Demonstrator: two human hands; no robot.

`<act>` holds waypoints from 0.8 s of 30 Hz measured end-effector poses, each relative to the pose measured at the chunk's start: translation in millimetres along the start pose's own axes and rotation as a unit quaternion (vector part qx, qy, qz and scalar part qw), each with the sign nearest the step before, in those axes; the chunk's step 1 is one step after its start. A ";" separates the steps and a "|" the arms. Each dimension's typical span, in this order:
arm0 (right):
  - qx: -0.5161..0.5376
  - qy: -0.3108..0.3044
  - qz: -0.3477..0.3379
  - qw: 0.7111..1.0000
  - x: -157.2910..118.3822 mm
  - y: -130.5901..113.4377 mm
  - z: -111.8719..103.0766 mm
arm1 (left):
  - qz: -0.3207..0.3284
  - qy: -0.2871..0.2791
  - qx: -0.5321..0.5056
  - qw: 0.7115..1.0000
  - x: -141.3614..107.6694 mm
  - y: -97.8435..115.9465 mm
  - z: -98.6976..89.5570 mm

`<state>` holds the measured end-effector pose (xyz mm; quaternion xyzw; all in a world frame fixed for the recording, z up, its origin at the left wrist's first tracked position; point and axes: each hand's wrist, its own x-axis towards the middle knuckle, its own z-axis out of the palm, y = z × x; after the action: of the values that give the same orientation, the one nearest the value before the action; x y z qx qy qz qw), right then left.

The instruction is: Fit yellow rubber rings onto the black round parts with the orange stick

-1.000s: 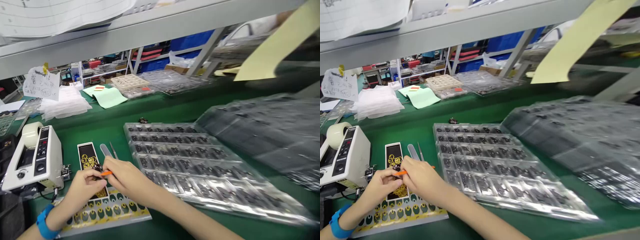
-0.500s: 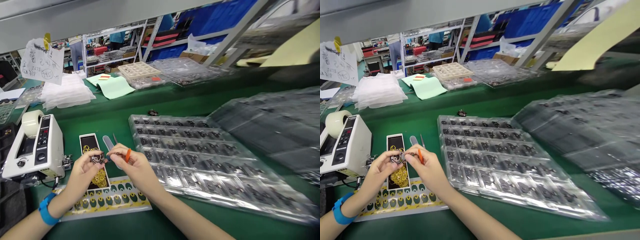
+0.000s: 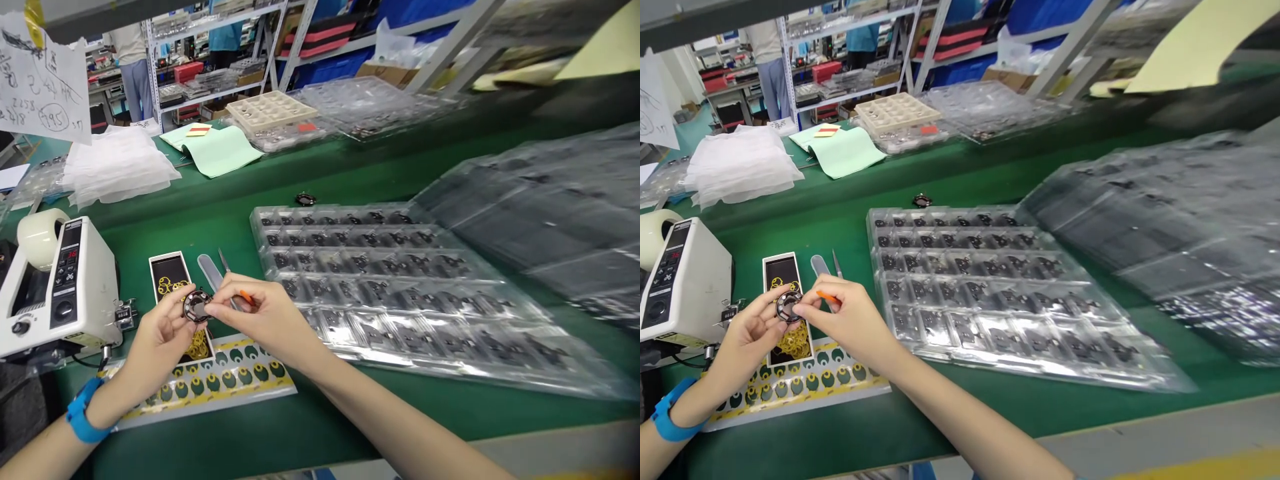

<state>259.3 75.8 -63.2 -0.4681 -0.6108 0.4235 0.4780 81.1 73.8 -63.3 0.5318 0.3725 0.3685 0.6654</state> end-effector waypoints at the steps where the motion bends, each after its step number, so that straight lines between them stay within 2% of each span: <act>1: -0.002 -0.005 0.005 1.000 0.4 -0.5 -0.1 | 0.000 0.000 0.005 1.000 -0.2 0.4 0.6; 5: -0.003 -0.015 0.018 1.000 1.7 -1.3 0.1 | 0.004 -0.003 0.037 0.999 -1.2 2.4 3.2; 12: -0.019 0.010 0.016 1.000 0.8 -0.6 1.6 | 0.001 0.020 0.072 0.997 -2.0 2.6 5.4; 24: -0.076 0.006 0.001 0.997 -0.5 0.8 2.1 | -0.026 0.034 0.057 0.997 -1.1 1.9 6.1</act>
<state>257.5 75.3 -64.5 -0.5063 -0.6381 0.3734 0.4439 85.9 70.5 -60.4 0.5466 0.4288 0.3470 0.6301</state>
